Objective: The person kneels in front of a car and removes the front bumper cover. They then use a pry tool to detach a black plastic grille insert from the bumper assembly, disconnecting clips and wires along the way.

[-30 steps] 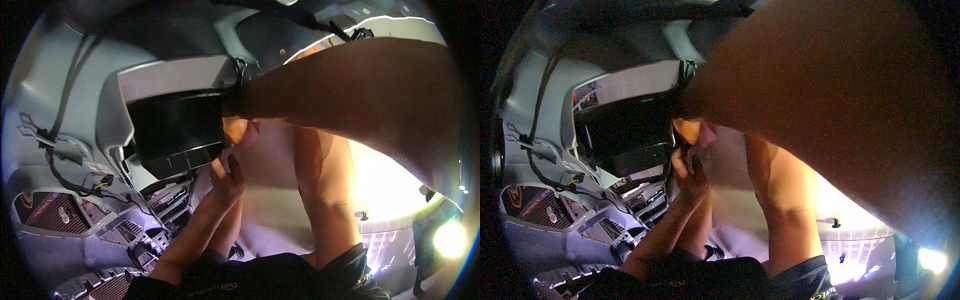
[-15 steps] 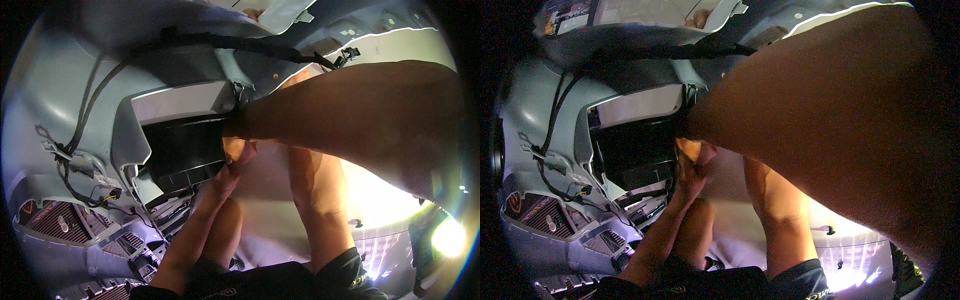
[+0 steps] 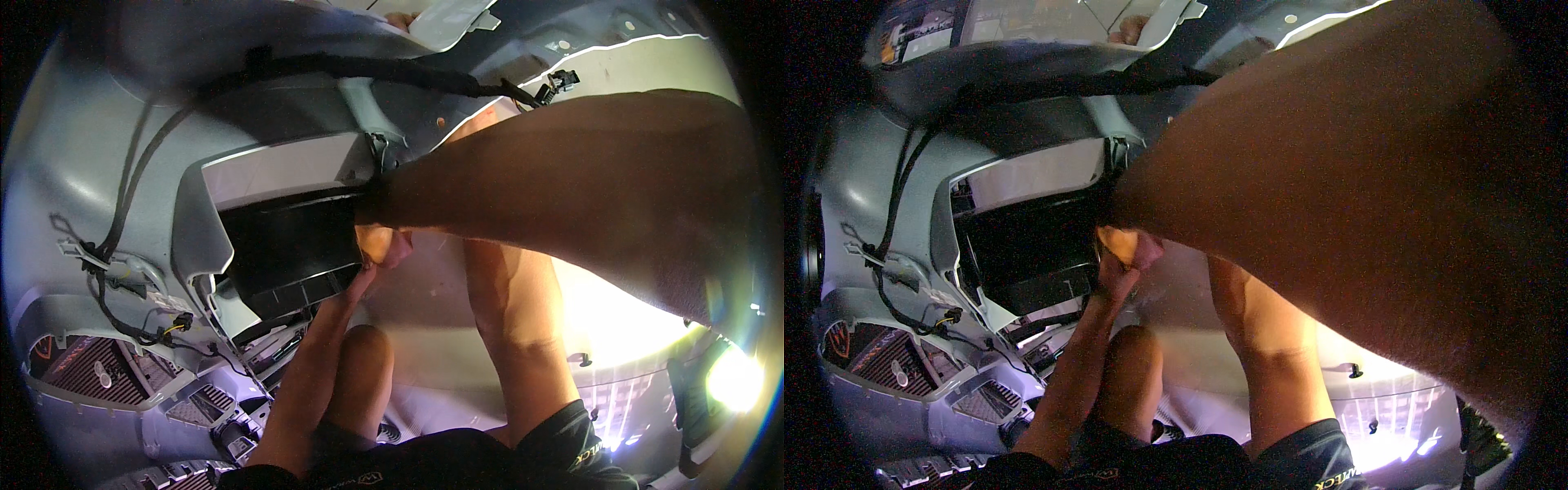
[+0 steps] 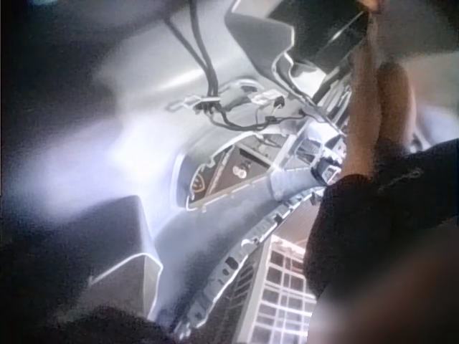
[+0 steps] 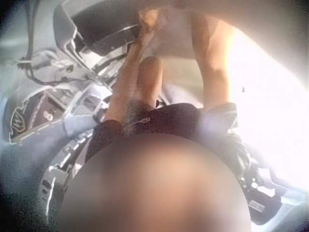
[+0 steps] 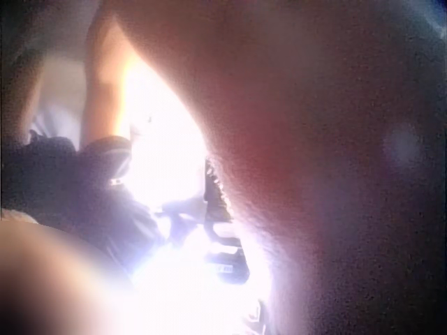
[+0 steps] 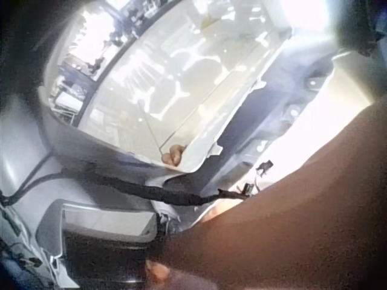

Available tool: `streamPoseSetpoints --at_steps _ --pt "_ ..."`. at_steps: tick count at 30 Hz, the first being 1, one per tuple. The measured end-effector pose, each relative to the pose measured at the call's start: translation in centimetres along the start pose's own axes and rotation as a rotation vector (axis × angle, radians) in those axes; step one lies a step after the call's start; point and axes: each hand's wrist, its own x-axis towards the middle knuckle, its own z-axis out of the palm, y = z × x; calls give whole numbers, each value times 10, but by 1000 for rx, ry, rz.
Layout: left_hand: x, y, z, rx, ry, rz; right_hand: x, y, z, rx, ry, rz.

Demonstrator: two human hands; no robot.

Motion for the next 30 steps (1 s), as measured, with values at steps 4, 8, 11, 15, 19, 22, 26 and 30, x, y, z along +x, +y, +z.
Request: streamPoseSetpoints --at_steps 4,8,11,15,19,22,26,30 --pt "11 6 1 -11 48 -62 -1 -3 2 0 1 -2" --pt "19 10 3 -27 83 -105 0 -5 3 -17 5 -8" --pt "22 11 6 -35 102 -129 0 -5 3 -18 5 -18" --pt "24 12 11 -54 129 -145 -2 -6 1 -55 12 -26" --pt "26 13 12 -58 146 -149 -3 -7 2 -77 12 -37" --pt "29 12 11 -52 162 -157 -1 -10 3 -87 8 -46" --pt "36 10 11 -54 206 -178 2 -12 4 -121 -20 -59" --pt "43 11 16 -62 229 -184 -2 -15 6 -163 -19 -77"
